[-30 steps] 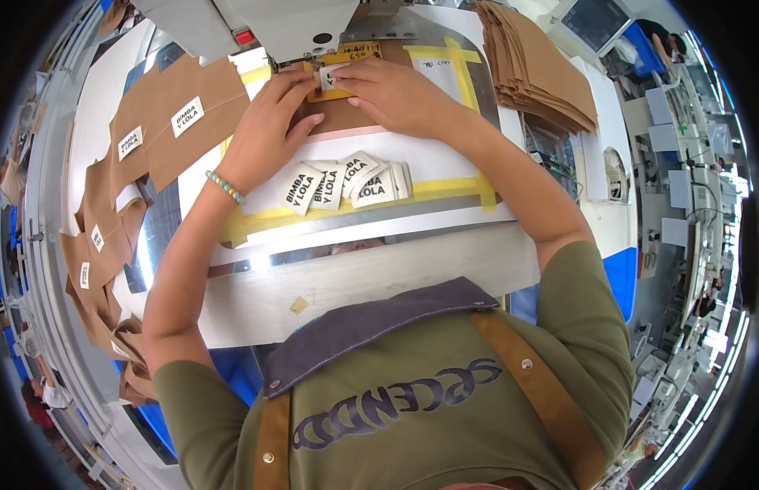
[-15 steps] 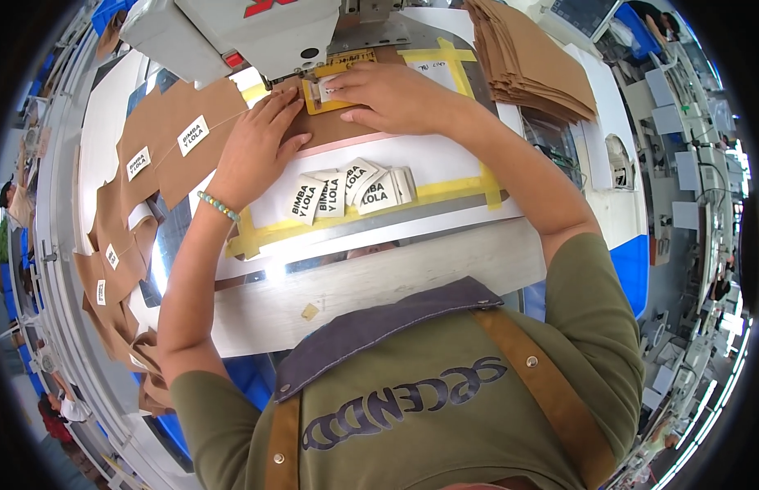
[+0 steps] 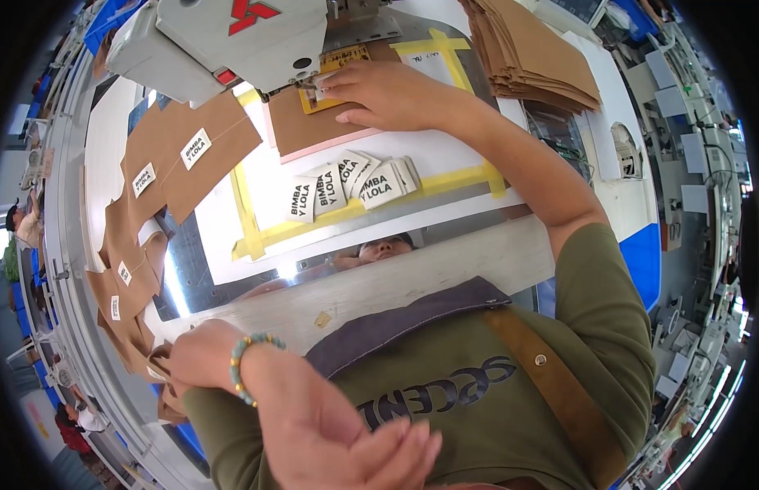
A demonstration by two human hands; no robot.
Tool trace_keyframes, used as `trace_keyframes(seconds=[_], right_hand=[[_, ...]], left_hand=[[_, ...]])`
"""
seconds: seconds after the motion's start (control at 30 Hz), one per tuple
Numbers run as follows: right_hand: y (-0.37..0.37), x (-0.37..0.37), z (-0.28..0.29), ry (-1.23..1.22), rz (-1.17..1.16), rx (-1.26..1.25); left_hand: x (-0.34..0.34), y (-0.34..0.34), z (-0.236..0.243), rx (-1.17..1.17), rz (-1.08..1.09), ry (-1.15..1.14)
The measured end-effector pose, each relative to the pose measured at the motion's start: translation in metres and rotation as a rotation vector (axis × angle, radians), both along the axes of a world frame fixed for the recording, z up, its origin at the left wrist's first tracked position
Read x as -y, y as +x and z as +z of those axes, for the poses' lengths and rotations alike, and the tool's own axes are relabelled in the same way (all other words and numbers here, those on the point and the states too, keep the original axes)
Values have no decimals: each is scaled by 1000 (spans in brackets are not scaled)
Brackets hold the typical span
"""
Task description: Sewing brand labels onto leather or fabric pieces using an industrial sewing machine.
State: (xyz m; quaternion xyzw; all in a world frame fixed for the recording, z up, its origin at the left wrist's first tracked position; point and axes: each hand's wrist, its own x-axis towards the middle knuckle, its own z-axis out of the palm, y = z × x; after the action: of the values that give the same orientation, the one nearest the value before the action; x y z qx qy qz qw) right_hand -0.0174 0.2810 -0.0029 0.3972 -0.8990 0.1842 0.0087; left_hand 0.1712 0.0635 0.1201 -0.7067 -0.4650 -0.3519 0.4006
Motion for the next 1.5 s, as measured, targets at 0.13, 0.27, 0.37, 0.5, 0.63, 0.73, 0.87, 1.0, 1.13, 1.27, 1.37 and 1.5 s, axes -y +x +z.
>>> trace_keyframes(seconds=[0.13, 0.27, 0.37, 0.5, 0.63, 0.73, 0.87, 1.0, 1.13, 1.27, 1.37, 1.5], right_hand=[[-7, 2, -3, 39, -18, -50], [-15, 1, -7, 48, -63, -37], [-14, 2, -8, 11, -52, -9], [-4, -8, 1, 44, -5, 8], [17, -48, 8, -112, -185, 14], [18, -79, 1, -180, -237, -175], [2, -101, -13, -287, -371, -311], [-6, -107, -19, -447, -391, -364], [-4, -112, -17, -465, -418, -376], [-5, -118, -16, -497, -425, -349], [-4, -119, -17, -506, -427, -326], [-4, -119, -16, -519, -411, -316]], left_hand=[[4, -7, 17, 108, -76, -151], [-1, -8, 0, 242, 116, -352], [11, -43, -28, 385, 368, -546], [42, -97, -64, 688, 676, -731], [72, -136, -99, 668, 881, -709], [80, -151, -117, 689, 995, -734], [74, -165, -125, 657, 942, -736], [68, -170, -125, 699, 907, -732], [62, -173, -127, 677, 906, -730], [57, -176, -125, 652, 857, -739], [56, -176, -124, 738, 840, -775], [54, -177, -123, 700, 830, -779]])
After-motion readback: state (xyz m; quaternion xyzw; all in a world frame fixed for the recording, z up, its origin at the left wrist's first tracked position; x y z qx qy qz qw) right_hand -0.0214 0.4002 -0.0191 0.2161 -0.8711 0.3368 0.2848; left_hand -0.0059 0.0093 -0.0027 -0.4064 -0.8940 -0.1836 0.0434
